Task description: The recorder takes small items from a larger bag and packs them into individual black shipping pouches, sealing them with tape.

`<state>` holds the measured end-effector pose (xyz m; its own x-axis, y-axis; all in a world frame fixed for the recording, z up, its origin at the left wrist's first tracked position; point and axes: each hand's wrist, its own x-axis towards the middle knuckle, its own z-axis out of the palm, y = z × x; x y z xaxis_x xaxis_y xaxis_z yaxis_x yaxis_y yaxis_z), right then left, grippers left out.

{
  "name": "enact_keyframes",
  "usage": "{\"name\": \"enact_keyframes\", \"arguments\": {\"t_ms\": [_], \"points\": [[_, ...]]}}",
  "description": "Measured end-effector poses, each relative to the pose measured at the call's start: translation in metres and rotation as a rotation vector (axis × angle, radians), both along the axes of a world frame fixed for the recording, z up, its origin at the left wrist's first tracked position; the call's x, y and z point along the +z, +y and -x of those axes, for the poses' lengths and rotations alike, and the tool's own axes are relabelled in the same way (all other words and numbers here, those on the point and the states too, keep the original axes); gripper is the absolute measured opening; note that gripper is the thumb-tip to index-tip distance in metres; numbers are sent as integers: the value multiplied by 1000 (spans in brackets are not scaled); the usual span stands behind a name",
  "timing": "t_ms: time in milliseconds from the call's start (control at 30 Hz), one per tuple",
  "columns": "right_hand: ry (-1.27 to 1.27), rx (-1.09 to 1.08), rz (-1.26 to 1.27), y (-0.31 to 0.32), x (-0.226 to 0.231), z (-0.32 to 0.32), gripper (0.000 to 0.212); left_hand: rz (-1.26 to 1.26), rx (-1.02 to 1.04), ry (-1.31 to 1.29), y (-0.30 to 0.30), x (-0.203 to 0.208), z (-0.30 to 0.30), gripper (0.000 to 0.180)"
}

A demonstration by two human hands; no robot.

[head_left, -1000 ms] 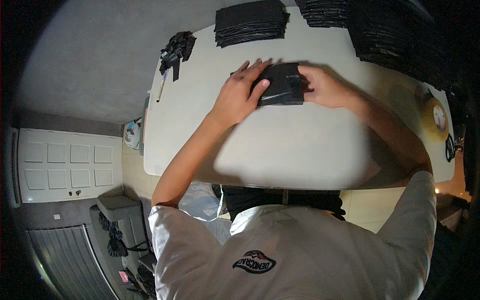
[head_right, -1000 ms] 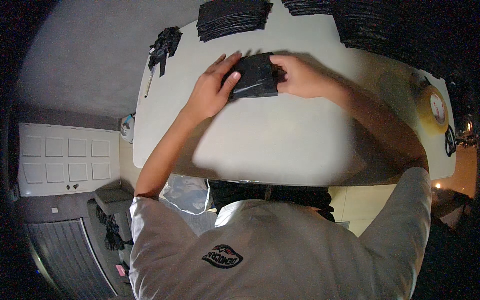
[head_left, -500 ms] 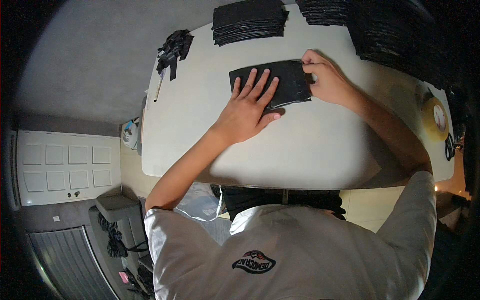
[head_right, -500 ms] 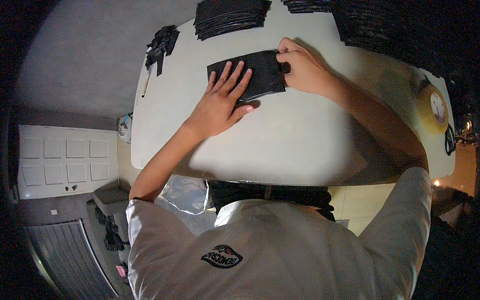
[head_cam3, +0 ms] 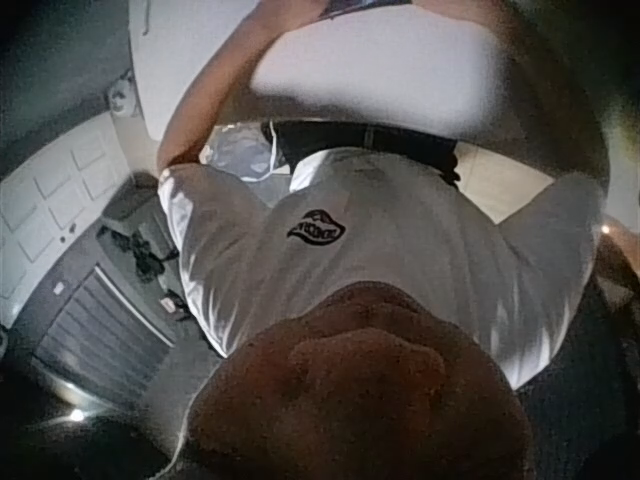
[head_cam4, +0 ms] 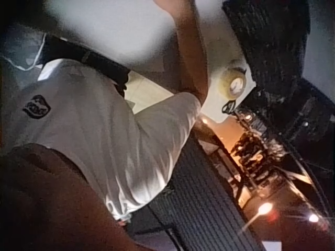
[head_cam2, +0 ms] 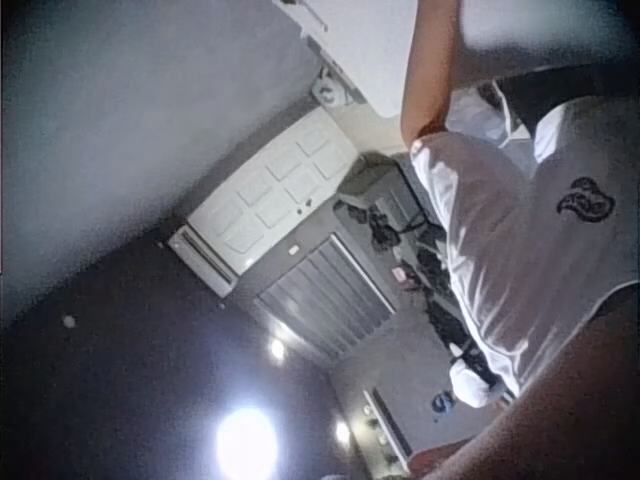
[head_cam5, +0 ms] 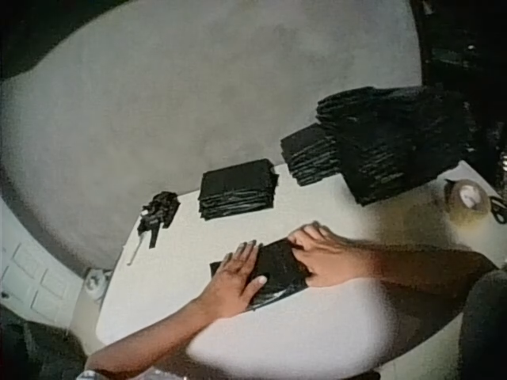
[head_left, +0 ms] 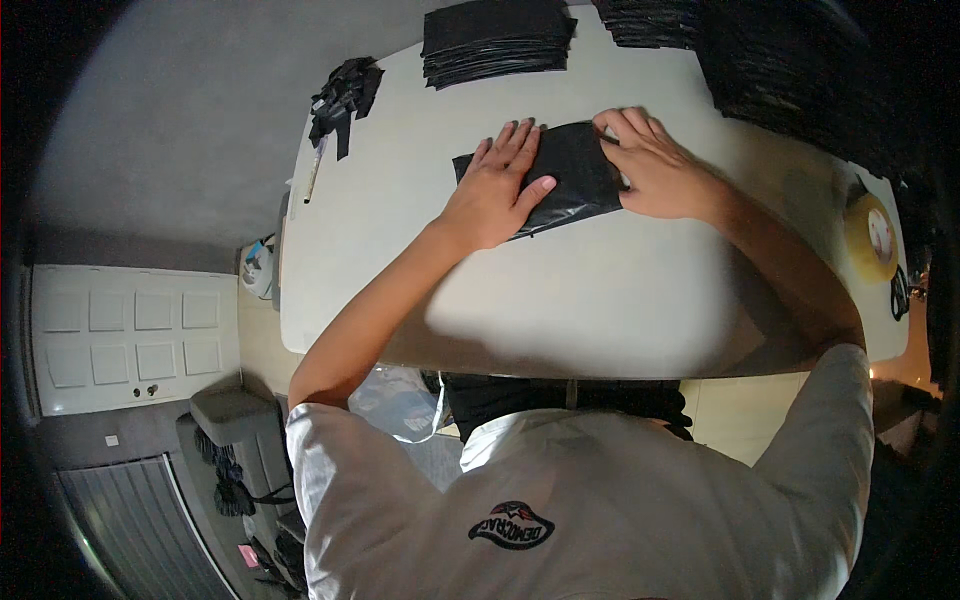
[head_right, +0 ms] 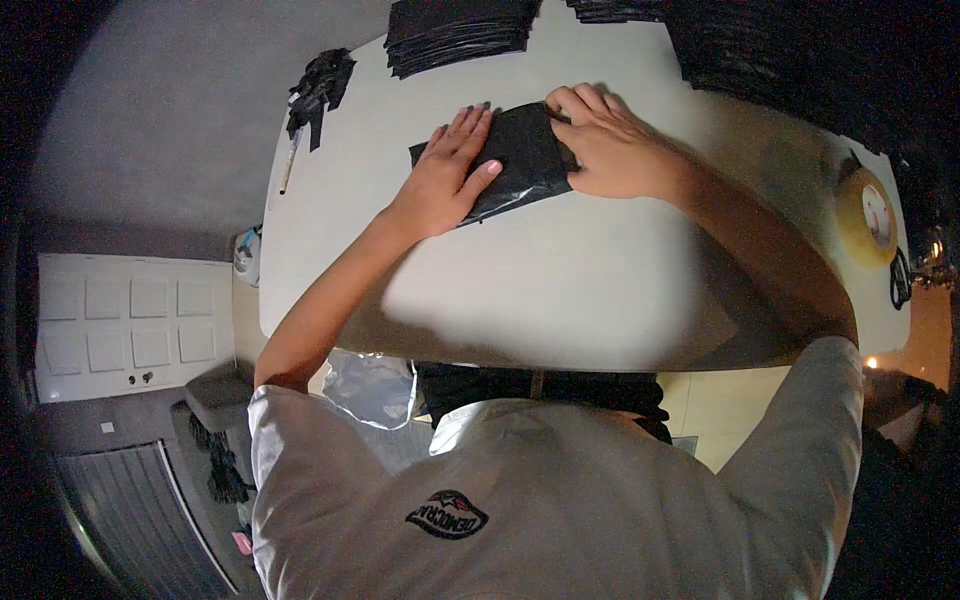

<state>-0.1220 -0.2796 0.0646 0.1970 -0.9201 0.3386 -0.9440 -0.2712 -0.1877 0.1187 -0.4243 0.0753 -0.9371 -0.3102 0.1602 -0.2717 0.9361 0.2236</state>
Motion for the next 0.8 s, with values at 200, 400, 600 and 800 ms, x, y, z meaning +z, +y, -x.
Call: {"name": "enact_keyframes", "arguments": {"t_ms": [200,400,600,800], "points": [[48,-60,-100,2,3,0,53,55,13,-85,1,0,0,91],[82,-74,-123,1,5,1,55,135,45,-218,8,18,2,92],[8,-10,-54,-4,-3,7,50,-49,-146,-57,-7,6,1,80],[22,31,-67,-4,0,12,58,156,-130,-71,1,2,1,91]]}}
